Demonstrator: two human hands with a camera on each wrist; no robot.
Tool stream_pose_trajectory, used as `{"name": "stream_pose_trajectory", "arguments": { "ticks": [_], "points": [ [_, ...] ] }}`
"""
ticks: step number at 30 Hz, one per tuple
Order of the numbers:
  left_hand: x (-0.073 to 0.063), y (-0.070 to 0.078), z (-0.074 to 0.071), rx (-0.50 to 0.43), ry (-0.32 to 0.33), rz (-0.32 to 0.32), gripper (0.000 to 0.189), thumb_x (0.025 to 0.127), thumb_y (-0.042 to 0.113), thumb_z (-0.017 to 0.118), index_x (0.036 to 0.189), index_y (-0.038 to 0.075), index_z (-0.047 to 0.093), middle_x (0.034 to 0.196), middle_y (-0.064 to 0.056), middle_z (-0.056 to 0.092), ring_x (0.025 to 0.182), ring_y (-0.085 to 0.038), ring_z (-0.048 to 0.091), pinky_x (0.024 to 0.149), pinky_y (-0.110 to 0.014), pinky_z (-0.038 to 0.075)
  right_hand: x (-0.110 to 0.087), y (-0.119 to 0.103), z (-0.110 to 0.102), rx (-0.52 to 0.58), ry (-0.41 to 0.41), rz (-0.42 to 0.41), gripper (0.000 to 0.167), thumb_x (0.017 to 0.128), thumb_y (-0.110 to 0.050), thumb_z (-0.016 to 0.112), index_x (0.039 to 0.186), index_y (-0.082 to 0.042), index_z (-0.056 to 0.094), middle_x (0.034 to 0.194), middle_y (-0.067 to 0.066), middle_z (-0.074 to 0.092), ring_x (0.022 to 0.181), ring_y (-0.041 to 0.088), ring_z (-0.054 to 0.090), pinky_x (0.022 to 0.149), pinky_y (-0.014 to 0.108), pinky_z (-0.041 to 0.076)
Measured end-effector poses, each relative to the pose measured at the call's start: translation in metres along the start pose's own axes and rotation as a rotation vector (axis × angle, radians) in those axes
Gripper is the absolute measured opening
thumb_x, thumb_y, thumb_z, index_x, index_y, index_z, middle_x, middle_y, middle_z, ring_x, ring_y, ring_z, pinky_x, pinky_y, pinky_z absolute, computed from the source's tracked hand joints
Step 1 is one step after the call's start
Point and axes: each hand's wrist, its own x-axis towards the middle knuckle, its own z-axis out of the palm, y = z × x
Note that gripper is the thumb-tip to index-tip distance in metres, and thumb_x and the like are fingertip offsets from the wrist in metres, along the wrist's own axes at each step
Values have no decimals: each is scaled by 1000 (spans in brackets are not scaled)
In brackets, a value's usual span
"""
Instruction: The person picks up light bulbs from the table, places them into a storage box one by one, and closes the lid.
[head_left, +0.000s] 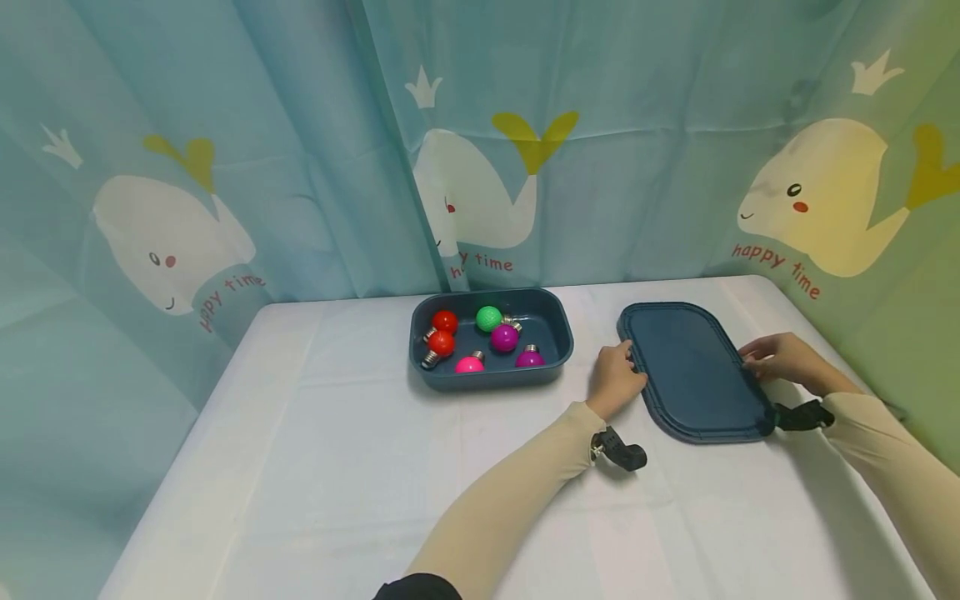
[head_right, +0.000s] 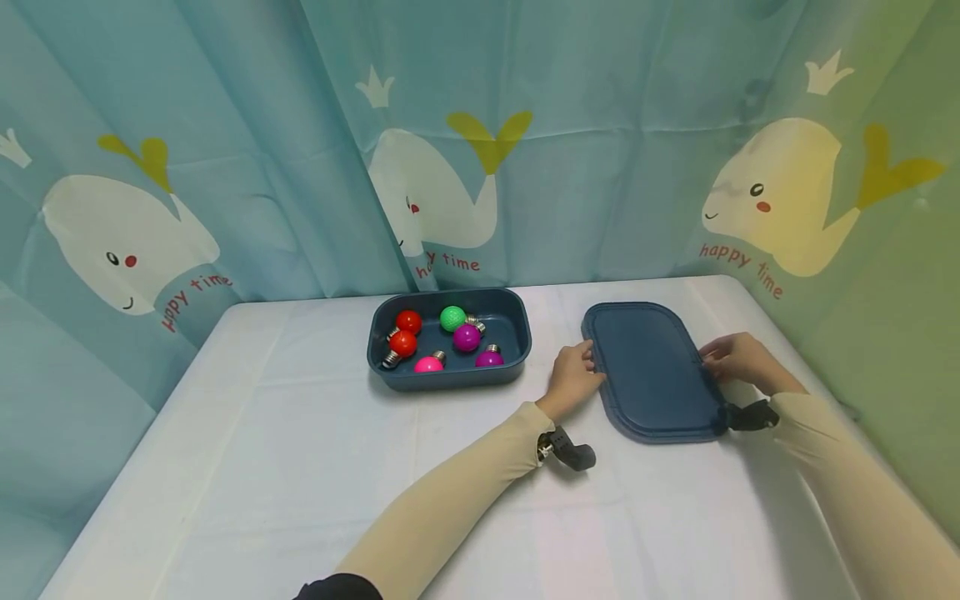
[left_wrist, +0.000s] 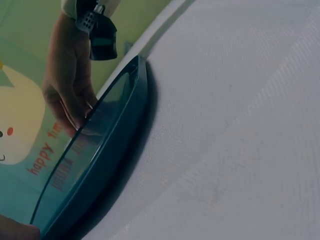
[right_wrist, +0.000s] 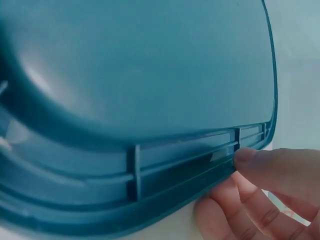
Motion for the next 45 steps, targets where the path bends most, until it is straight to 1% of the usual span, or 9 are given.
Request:
{"name": "stream_pose_trajectory", "arguments": {
  "ticks": [4, 8, 17, 22, 24, 27, 31, 42, 45],
  "points": [
    [6, -13, 4, -52, 55, 78, 53, 77, 1, 70, 127, 6, 57, 106, -9, 57, 84, -8, 61, 67, -14, 48, -2, -5, 2, 1, 7, -11, 41, 87, -2, 58, 115, 25, 47, 99, 34, 61, 70, 6, 62, 64, 29, 58],
    [0, -4, -8, -123, 91, 84, 48, 75, -3, 70, 122, 6, 62, 108, -12, 59, 87, -13, 64, 67, -13, 49, -6, -12, 2, 15, 31, -38, 40, 87, -1, 57, 115, 26, 46, 100, 37, 59, 70, 4, 61, 65, 29, 59],
    [-2, 5, -28, -171, 170, 195, 32, 85, -4, 60, 116, 4, 65, 108, -14, 60, 93, -19, 67, 68, -8, 50, -13, -30, -6, 55, 84, -102, 41, 89, -4, 58, 117, 24, 47, 92, 11, 64, 69, -3, 60, 64, 22, 57],
    [-4, 10, -38, -204, 204, 267, 33, 84, -10, 58, 113, 2, 67, 108, -14, 61, 92, -19, 66, 68, -6, 50, -19, -36, -13, 112, 110, -113, 42, 90, -7, 59, 119, 21, 48, 87, -13, 60, 73, -7, 59, 66, 18, 56],
    [-5, 13, -42, -174, 226, 293, 33, 82, -9, 61, 111, 4, 68, 108, -12, 62, 92, -18, 66, 73, -8, 49, -22, -39, -17, 156, 127, -134, 34, 90, -6, 59, 117, 16, 53, 83, -22, 58, 74, -7, 60, 65, 17, 56],
    [-7, 16, -48, -120, 255, 328, 32, 80, -7, 65, 108, 7, 70, 109, -9, 63, 92, -15, 66, 80, -11, 47, -27, -44, -22, 225, 148, -162, 16, 90, -5, 60, 105, -8, 64, 81, -27, 59, 74, -8, 61, 64, 16, 55],
    [-9, 19, -57, -112, 268, 362, 32, 79, -7, 66, 108, 6, 71, 113, -7, 63, 93, -15, 66, 85, -16, 49, -32, -53, -28, 286, 168, -190, 32, 89, -4, 62, 91, -35, 61, 81, -27, 63, 73, -6, 63, 63, 14, 55],
    [-5, 26, -84, -91, 322, 464, 30, 81, -5, 66, 108, 7, 71, 114, -8, 63, 95, -16, 66, 67, -9, 48, -40, -78, -37, 335, 223, -266, 35, 89, -2, 61, 94, -37, 63, 84, -26, 66, 73, -5, 64, 65, 9, 52],
    [-3, 26, -92, -148, 330, 471, 27, 83, -5, 65, 107, 5, 71, 113, -9, 63, 97, -17, 65, 71, -10, 53, -41, -87, -36, 311, 267, -284, 37, 89, -2, 61, 101, -38, 62, 85, -26, 64, 75, -6, 63, 66, 9, 52]
  ]
}}
